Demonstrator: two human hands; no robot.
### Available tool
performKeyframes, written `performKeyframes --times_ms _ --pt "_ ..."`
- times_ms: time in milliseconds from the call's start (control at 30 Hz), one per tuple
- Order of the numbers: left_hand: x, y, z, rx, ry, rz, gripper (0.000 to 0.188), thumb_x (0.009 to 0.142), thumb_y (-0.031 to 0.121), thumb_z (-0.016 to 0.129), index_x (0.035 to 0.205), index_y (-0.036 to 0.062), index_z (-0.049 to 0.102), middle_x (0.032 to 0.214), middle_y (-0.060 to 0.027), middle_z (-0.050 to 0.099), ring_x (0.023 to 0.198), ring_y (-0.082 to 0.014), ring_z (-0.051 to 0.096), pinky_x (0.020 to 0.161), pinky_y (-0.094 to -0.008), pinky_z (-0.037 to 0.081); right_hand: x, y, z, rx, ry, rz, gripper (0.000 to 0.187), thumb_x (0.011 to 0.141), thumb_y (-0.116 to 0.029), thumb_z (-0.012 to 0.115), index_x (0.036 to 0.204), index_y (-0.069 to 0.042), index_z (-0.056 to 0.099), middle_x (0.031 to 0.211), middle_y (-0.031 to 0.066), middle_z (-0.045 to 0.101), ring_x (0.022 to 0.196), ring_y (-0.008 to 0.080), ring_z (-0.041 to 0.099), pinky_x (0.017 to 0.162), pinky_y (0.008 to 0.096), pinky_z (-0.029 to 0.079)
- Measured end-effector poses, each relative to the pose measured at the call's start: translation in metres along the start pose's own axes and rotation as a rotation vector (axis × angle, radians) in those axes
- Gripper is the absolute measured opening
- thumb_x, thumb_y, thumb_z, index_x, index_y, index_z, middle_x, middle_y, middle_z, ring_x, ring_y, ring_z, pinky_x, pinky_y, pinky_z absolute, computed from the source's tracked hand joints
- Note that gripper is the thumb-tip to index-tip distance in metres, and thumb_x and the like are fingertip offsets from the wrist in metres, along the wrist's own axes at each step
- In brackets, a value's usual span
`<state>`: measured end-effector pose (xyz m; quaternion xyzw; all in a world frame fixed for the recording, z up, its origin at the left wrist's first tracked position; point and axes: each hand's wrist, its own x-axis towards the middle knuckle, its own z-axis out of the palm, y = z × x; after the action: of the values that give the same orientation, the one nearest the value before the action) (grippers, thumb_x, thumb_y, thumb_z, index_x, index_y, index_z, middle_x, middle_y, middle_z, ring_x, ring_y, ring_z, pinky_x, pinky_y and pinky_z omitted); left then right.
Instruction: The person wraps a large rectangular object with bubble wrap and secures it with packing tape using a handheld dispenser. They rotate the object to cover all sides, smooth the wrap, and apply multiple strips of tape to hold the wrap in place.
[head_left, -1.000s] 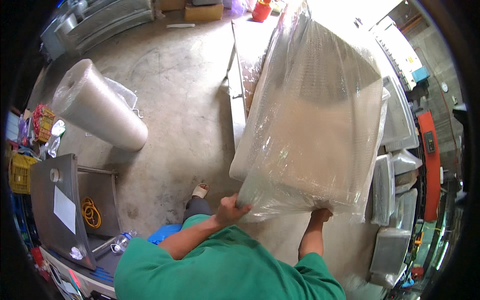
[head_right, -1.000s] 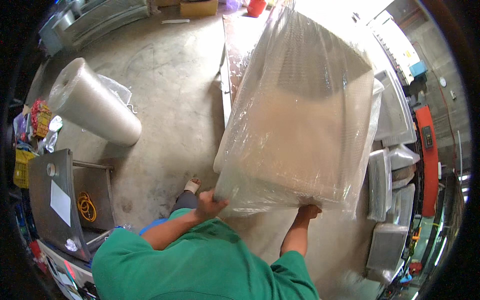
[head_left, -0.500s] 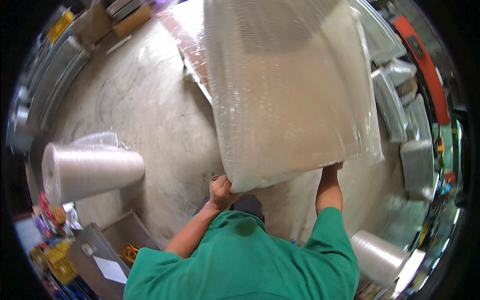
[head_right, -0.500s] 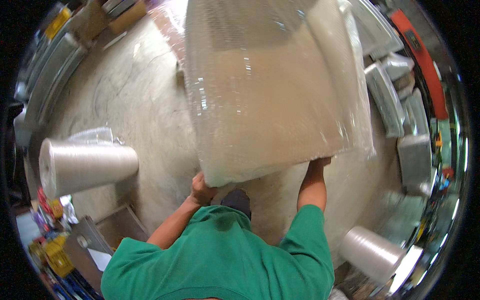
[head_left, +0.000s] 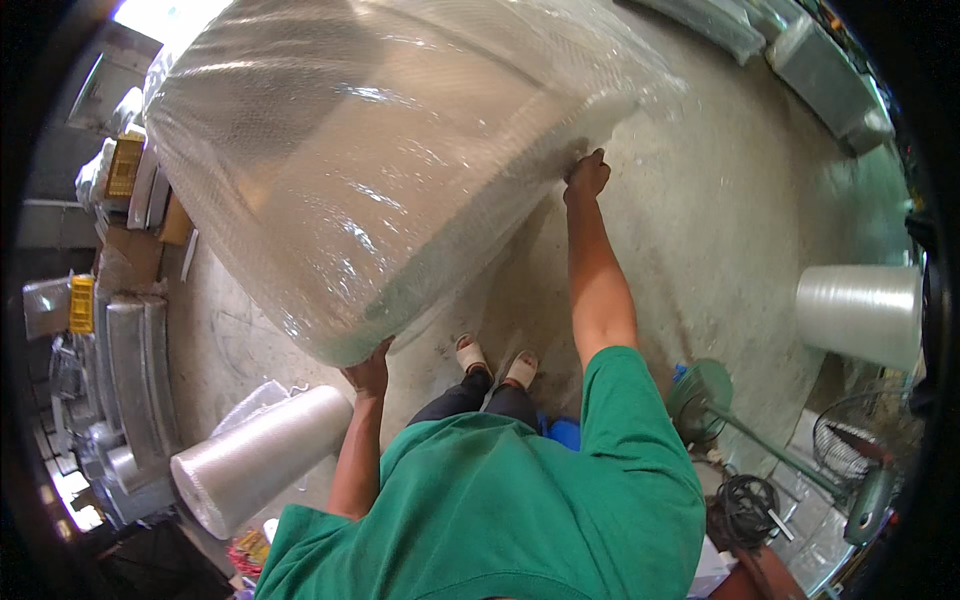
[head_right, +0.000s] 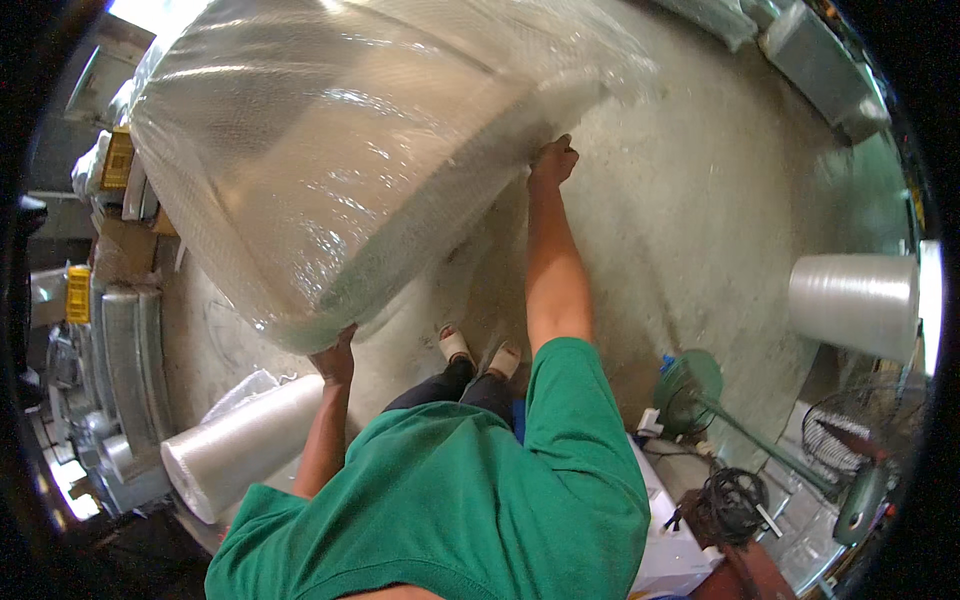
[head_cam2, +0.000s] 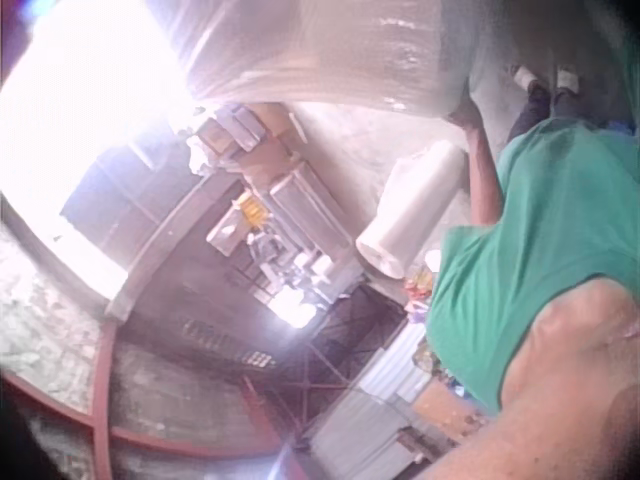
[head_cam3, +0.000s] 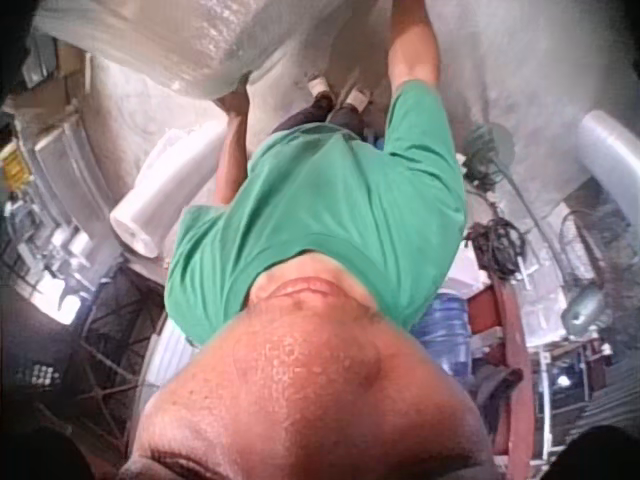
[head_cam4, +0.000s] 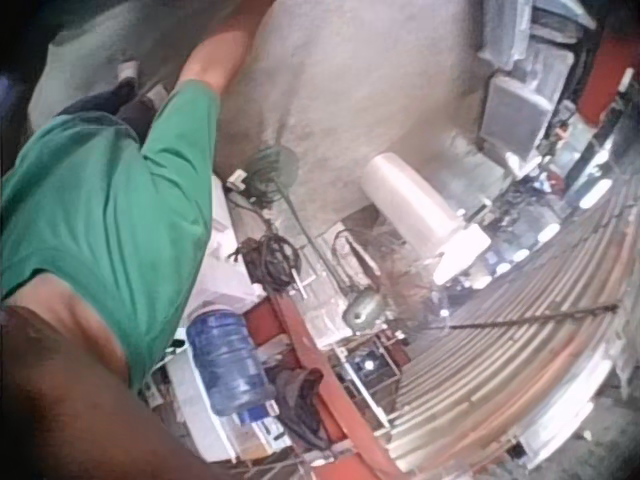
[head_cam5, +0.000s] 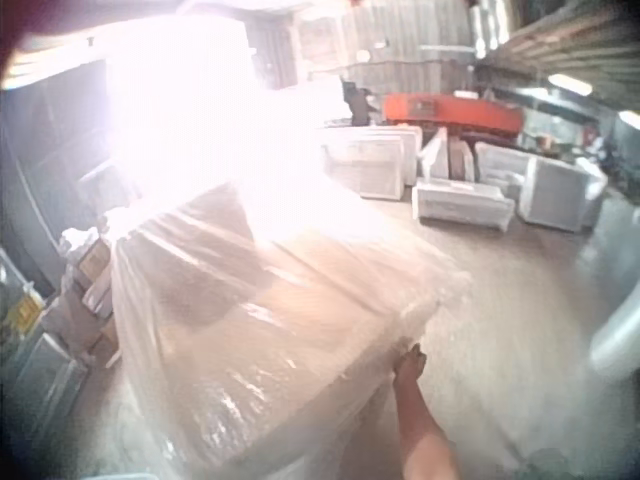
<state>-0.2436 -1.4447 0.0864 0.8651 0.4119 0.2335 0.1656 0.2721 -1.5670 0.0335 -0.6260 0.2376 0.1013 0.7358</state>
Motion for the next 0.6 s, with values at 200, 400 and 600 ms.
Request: performKeyframes --times_ms 200,400,600 --pt "0.003 0.004 -0.009 -0.069 -0.084 -0.033 0.047 0.078 0.036 0.082 0.112 0.0062 0.071 0.119 -0.0178 0.067 0.116 -0.0427 0.056 0.102 -0.0516 0.039 -0.205 0.042 -0.041 -0.215 0.039 -0.696 0.069 0.106 -0.041 0.037 0.152 0.007 0.02 0.155 0.0286 0.027 0.144 0.0422 0.026 0.119 0.0501 0.019" --pt "0.008 -0.011 -0.012 0.093 -0.171 0.115 0.066 0.082 0.041 0.079 0.132 0.0024 0.059 0.138 -0.0233 0.055 0.132 -0.0447 0.044 0.111 -0.0541 0.03 -0.331 0.112 0.001 -0.077 -0.28 -0.953 0.084 0.1 -0.059 0.033 0.157 0.001 0.017 0.163 0.0281 0.012 0.15 0.0449 0.015 0.119 0.0574 0.012" --pt "0.034 0.0 -0.001 -0.03 -0.191 0.12 0.078 0.08 0.044 0.08 0.139 0.0 0.052 0.142 -0.0245 0.051 0.138 -0.041 0.039 0.116 -0.0527 0.026 -0.282 0.124 -0.019 -0.345 -0.238 -1.193 0.083 0.098 -0.064 0.038 0.153 -0.003 0.032 0.159 0.0274 0.025 0.144 0.045 0.029 0.115 0.0539 0.025"
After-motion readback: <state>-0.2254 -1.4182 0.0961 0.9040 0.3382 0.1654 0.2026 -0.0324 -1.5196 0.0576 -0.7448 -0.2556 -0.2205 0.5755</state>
